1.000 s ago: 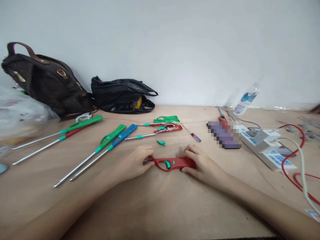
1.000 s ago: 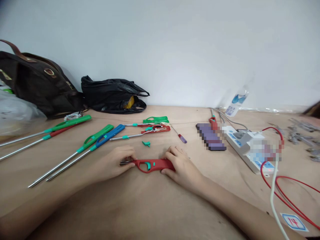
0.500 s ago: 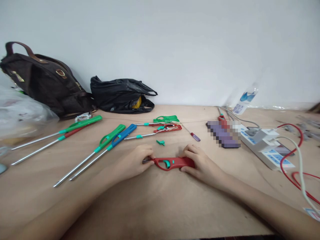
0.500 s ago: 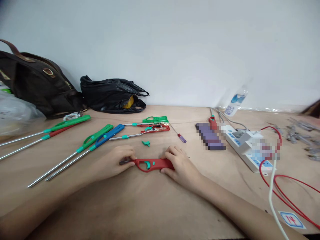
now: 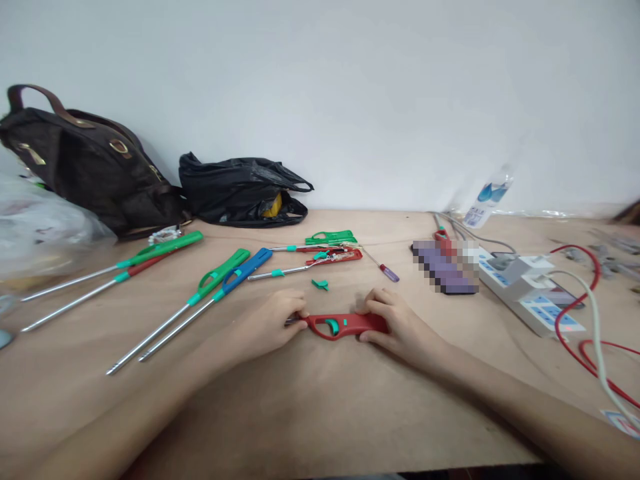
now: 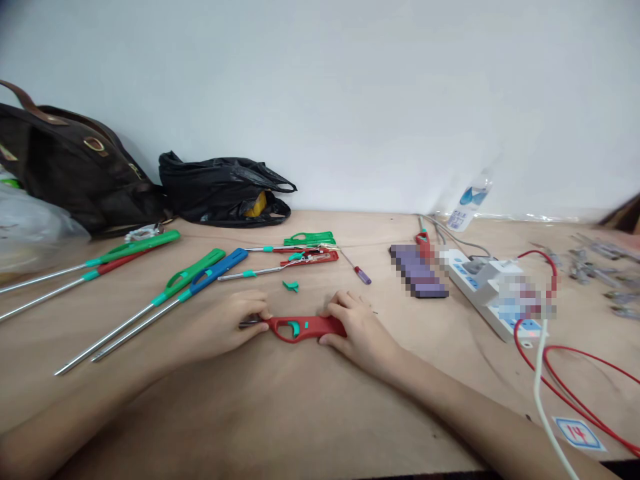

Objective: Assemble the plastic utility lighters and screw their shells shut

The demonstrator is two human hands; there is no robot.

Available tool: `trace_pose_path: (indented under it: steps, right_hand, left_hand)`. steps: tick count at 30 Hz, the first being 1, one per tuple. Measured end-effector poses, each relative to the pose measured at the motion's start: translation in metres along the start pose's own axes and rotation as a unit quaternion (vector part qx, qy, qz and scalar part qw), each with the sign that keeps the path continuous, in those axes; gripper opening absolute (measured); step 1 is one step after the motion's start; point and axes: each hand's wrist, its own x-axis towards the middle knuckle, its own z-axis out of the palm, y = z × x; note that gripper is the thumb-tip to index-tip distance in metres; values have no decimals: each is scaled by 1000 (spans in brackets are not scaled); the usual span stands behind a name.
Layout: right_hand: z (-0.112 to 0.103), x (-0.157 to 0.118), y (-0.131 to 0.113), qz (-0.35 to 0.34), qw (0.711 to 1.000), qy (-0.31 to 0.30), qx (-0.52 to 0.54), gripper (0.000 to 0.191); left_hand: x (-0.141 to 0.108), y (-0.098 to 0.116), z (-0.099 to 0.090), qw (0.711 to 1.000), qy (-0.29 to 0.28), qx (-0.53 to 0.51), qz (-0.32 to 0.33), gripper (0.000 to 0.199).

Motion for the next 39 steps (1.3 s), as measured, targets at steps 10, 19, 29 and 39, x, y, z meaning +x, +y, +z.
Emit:
trace_pose_path:
  steps: [10, 19, 29, 39]
  right_hand:
    - [0, 1, -4, 5, 1000, 0, -1, 12]
    - [3, -2, -4, 10, 1000, -8, -8, 19]
    - [7, -6, -7, 4, 1000, 22, -2, 24]
    - [13, -9, -3, -71, 994, 81, 12, 22]
  left_hand:
    - [-1, 1, 0, 1000, -14, -15, -18, 13]
    - [-3, 2, -3, 999, -19, -32, -18, 11]
    - [-4, 1, -8, 992, -39, -117, -35, 14]
    - [-6, 8, -12, 992, -29, -123, 8, 13]
